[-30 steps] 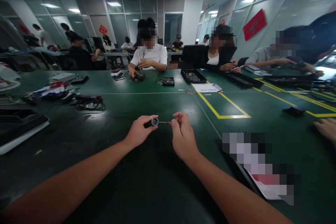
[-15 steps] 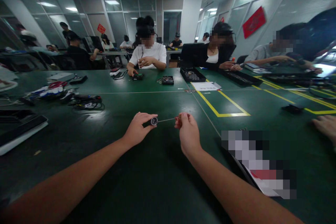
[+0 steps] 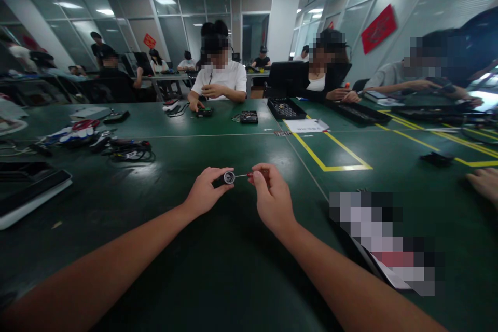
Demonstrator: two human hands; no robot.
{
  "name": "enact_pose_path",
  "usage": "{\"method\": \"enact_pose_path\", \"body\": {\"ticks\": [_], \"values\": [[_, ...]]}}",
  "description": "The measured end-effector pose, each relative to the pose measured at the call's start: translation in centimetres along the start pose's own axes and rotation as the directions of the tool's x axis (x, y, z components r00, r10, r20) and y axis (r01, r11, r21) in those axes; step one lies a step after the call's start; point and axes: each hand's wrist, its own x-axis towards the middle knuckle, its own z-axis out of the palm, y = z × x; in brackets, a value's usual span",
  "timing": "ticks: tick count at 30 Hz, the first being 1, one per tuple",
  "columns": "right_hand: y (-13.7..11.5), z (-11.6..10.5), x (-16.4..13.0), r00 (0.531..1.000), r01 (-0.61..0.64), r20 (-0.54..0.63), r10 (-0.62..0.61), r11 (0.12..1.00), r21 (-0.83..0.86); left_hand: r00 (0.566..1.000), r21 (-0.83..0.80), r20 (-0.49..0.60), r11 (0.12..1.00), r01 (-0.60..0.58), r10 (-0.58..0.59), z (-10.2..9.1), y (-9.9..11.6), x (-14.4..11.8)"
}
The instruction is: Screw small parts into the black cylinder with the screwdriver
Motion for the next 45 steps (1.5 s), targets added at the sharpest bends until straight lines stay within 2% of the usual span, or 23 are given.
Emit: {"method": "enact_pose_path", "body": {"ticks": [3,13,20,22,25,28,33,41,45], "values": [[-0.3,-0.2,-0.3,0.997,0.044,0.063,-0.039,0.996,-0.082,1.0,-0.009,-0.011,1.0,-0.004,0.004,0.1,-0.2,0.1],[-1.5,0.1,-0.8,0.977,0.213,0.105,-0.187,0.905,-0.37,1.0,0.0,0.01,1.0,-0.021,0.021,0.1,-0.3,0.0],[-1.2,0.0,-0.6,0.946,0.323,0.161,-0.281,0.84,-0.436,1.0,-0.015,-0.018,1.0,-0.018,0.018,0.1,-0.5,0.1],[-1.2,-0.2,-0.5,0.95,0.312,0.173,-0.262,0.844,-0.437,1.0,-0.013,-0.011,1.0,-0.024,0.024,0.1,-0.5,0.1],[-1.5,-0.4,-0.3,0.97,0.231,0.179,-0.167,0.865,-0.445,1.0,-0.008,0.002,1.0,-0.025,0.025,0.0,-0.4,0.1],[-1.5,-0.5,-0.1,0.978,0.188,0.177,-0.114,0.851,-0.49,1.0,-0.004,0.005,1.0,-0.025,0.025,0.0,-0.5,0.0],[-1.2,-0.3,-0.1,0.974,0.215,0.182,-0.134,0.804,-0.555,1.0,0.002,0.006,1.0,-0.019,0.019,0.1,-0.5,0.1],[-1.6,-0.1,-0.7,0.937,0.335,0.264,-0.231,0.81,-0.481,0.999,-0.014,-0.03,1.0,0.009,-0.01,0.0,-0.6,0.2],[-1.9,-0.2,-0.7,0.952,0.263,0.277,-0.132,0.813,-0.519,1.0,-0.009,-0.015,1.0,-0.002,0.001,0.0,-0.6,0.2]]}}
